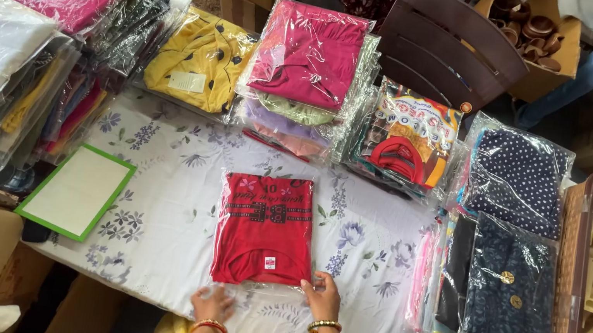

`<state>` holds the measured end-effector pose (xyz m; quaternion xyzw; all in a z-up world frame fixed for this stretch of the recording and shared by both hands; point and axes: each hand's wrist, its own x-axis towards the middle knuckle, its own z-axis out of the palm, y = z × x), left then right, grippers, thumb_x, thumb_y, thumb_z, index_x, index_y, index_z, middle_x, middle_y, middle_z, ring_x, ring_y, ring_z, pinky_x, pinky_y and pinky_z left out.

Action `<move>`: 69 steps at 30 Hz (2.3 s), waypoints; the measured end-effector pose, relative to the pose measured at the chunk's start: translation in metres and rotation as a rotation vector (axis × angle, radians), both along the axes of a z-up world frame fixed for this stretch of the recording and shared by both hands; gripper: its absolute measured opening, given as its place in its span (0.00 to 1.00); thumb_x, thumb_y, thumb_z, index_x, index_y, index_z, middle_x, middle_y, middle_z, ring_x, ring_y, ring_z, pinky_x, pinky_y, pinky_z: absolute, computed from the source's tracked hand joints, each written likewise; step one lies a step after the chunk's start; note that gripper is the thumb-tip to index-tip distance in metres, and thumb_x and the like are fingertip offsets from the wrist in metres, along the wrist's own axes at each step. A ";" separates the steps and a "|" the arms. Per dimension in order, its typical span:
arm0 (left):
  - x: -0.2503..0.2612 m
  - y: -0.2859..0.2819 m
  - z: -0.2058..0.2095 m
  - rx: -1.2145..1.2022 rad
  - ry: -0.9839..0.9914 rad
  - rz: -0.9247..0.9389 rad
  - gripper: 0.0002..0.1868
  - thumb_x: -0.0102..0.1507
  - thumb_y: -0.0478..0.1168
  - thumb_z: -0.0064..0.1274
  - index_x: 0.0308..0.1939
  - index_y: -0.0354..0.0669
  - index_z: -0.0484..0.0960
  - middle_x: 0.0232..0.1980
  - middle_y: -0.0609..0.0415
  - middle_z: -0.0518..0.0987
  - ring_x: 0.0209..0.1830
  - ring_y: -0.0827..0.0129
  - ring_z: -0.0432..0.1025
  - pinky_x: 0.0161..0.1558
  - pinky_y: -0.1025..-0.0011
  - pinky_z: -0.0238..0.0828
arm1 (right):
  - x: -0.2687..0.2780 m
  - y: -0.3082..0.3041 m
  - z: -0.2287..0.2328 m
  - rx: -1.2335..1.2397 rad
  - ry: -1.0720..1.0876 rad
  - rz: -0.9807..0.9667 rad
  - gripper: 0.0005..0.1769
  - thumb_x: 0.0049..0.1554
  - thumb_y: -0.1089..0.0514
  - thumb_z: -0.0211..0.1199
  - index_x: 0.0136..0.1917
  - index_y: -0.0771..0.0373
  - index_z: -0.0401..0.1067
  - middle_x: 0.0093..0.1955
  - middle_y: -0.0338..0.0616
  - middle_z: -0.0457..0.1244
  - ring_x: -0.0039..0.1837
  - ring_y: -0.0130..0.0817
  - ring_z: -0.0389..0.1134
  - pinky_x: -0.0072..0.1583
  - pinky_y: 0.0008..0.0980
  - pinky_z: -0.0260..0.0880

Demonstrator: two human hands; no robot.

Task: Fold and pack various clothing items into plastic bags at a workshop or stall.

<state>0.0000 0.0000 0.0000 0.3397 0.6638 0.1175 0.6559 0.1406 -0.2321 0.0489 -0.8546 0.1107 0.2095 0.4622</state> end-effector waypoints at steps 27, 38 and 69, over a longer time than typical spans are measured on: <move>0.021 0.054 -0.006 0.063 -0.237 -0.175 0.17 0.61 0.34 0.66 0.44 0.34 0.71 0.34 0.51 0.74 0.30 0.65 0.72 0.33 0.60 0.81 | 0.005 0.005 -0.030 0.568 0.305 -0.404 0.19 0.51 0.59 0.75 0.49 0.65 0.69 0.42 0.42 0.68 0.42 0.32 0.71 0.43 0.39 0.79; 0.040 0.083 0.030 0.125 -0.114 -0.536 0.23 0.59 0.34 0.62 0.59 0.43 0.78 0.34 0.54 0.78 0.30 0.68 0.71 0.31 0.67 0.70 | 0.038 0.021 -0.049 0.481 0.302 -0.216 0.19 0.52 0.61 0.74 0.56 0.64 0.75 0.46 0.46 0.72 0.39 0.33 0.72 0.40 0.34 0.74; 0.055 0.054 0.072 0.545 -0.041 -0.966 0.36 0.54 0.27 0.62 0.65 0.59 0.77 0.32 0.57 0.79 0.32 0.68 0.76 0.40 0.65 0.75 | 0.014 -0.023 -0.076 0.485 -0.035 -0.012 0.29 0.52 0.72 0.65 0.67 0.65 0.69 0.56 0.49 0.71 0.52 0.31 0.73 0.51 0.30 0.75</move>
